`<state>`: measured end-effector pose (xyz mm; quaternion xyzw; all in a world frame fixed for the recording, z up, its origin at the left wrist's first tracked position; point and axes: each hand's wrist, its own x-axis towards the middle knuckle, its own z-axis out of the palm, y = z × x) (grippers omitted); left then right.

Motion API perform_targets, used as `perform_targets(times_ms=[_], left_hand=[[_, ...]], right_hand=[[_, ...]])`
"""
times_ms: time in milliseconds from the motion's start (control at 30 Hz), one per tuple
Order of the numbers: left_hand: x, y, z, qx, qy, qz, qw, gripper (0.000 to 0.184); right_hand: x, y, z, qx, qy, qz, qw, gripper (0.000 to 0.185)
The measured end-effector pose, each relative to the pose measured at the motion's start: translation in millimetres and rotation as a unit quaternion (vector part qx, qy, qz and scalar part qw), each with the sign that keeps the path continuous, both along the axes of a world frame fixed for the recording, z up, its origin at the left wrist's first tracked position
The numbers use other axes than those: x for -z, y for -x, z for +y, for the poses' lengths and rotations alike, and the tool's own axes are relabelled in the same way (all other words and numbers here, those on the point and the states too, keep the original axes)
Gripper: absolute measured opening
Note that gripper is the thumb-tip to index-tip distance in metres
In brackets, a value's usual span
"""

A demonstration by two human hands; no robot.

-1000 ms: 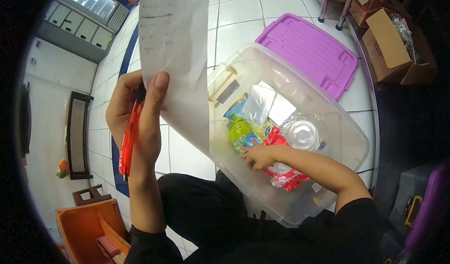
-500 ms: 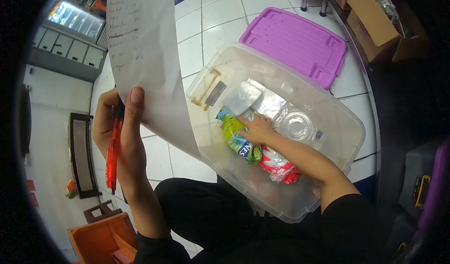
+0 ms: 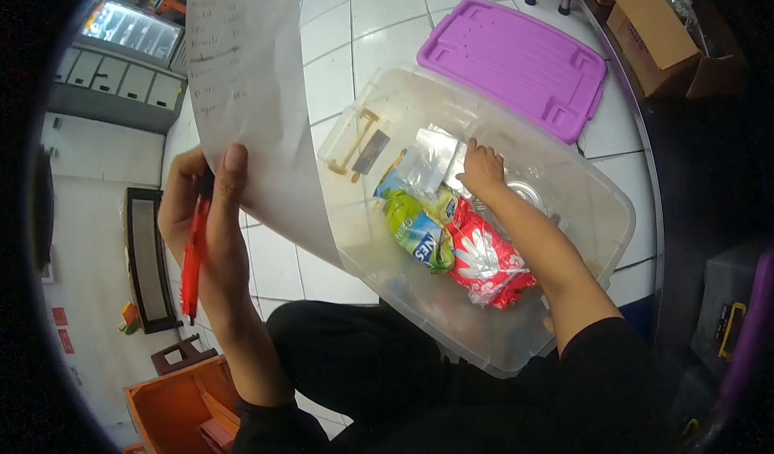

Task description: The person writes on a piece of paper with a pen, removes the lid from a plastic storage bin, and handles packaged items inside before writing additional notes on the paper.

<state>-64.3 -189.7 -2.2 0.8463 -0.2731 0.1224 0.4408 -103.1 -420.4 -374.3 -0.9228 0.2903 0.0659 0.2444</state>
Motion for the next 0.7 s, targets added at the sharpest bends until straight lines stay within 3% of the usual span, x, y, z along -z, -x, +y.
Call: perform_targets(times_ms=[200,267,300,367,500,567,700], left_hand=[[1.4,1.7,-2.4,0.009,-0.008,0.005,1.0,0.037],[0.0,2.3,0.1,0.008,-0.021,0.01,1.0,0.04],[-0.2,1.4,0.5,0.005,-0.02,0.009,1.0,0.04],[0.8,-1.8,1.1,0.013,-0.024,-0.006,1.0,0.041],[1.5,-3.1,4.8,0.004,-0.024,0.021,0.999,0.041],[5.6,-9.1,5.3,0.027,-0.011,0.005,1.0,0.042],[8.2,-14.8,2.6,0.032,0.012,0.018,0.999,0.042]], right_hand=[[-10.4,-3.6,2.4,-0.03,0.047,0.028,0.998,0.061],[-16.1,-10.5,-2.3,0.011,-0.099,0.085,0.991,0.059],[-14.1,-13.9,-9.8,0.008,-0.098,0.085,0.992,0.059],[-14.8,-18.3,-26.7,-0.095,-0.19,0.076,0.974,0.058],[-95.2,-11.5,-57.9,-0.215,-0.107,0.078,0.968,0.051],[-118.8,-9.1,-71.8,-0.268,-0.382,0.114,0.877,0.04],[-165.7,1.6,-74.1,-0.285,-0.418,0.065,0.86,0.039]])
